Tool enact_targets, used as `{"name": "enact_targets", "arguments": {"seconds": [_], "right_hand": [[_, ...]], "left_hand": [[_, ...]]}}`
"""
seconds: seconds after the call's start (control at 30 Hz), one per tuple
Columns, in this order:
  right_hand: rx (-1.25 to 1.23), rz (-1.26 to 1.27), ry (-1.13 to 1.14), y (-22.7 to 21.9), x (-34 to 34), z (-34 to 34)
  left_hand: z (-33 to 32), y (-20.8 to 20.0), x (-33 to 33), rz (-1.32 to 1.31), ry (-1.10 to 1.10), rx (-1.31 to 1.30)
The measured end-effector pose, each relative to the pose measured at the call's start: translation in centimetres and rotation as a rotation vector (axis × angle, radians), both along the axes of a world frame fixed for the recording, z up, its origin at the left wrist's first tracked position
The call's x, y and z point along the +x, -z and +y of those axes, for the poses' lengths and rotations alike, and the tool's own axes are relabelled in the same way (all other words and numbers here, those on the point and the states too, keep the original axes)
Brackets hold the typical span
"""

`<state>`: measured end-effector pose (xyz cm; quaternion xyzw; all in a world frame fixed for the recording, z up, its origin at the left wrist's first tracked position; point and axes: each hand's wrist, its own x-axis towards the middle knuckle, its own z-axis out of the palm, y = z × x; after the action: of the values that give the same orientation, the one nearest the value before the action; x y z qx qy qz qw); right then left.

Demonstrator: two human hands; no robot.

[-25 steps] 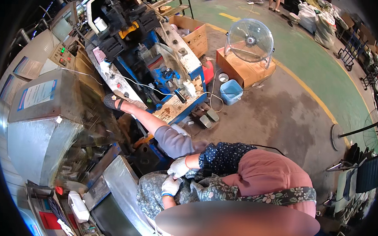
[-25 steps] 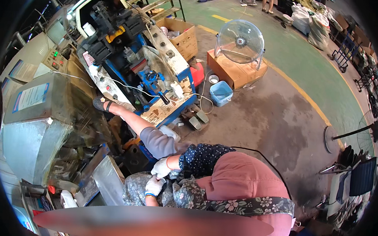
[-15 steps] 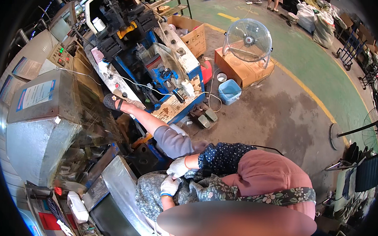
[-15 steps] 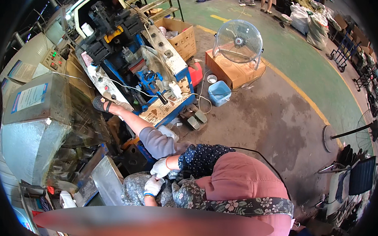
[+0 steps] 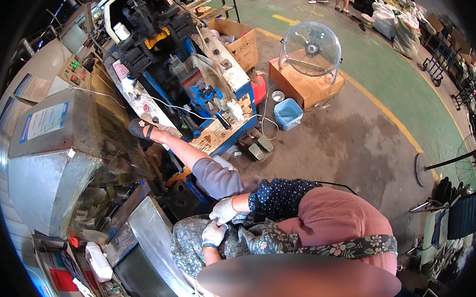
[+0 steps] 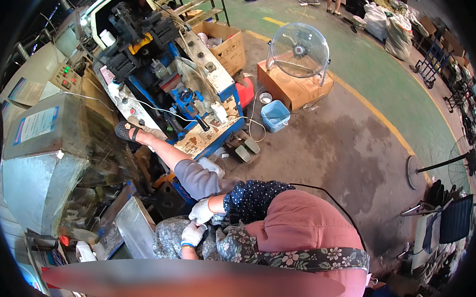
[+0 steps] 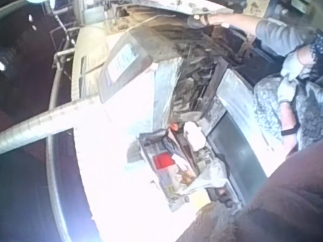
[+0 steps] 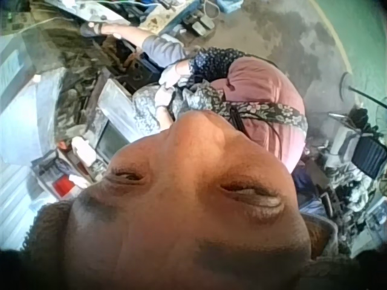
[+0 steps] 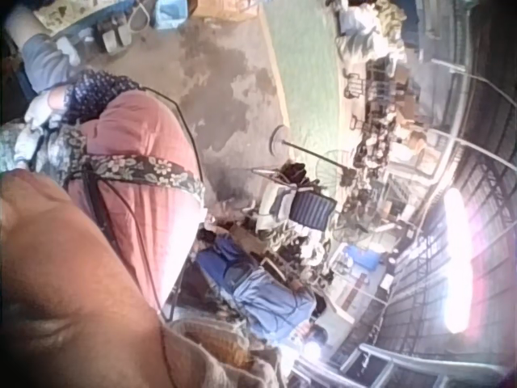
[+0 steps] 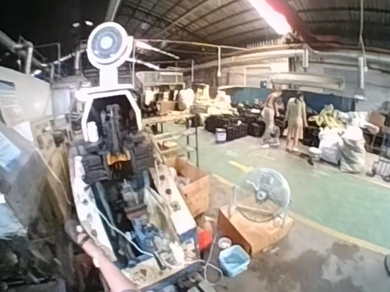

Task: Inspecting and manipulating shoe components on an assembly line conveyor.

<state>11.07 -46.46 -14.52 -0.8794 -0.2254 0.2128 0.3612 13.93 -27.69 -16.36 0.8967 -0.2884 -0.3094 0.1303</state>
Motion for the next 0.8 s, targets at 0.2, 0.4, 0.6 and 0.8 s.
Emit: {"name": "enact_targets", "arguments": {"seconds": [0.2, 0.4, 0.6, 0.8], "right_hand": [[0.013, 0.006, -0.009, 0.00, 0.19, 0.10], [0.003, 0.009, -0.016, 0.24, 0.48, 0.12], [0.006, 0.006, -0.002, 0.35, 0.39, 0.12], [0.003, 0.020, -0.009, 0.12, 0.45, 0.13]], "left_hand": [[-0.12, -0.30, -0.01, -0.003, -0.010, 0.014], [-0.02, -0.17, 0.12, 0.007, -0.010, 0.014], [0.08, 0.13, 0.25, -0.006, 0.007, 0.006], [0.01, -0.09, 0.15, 0.002, 0.005, -0.001]]}}
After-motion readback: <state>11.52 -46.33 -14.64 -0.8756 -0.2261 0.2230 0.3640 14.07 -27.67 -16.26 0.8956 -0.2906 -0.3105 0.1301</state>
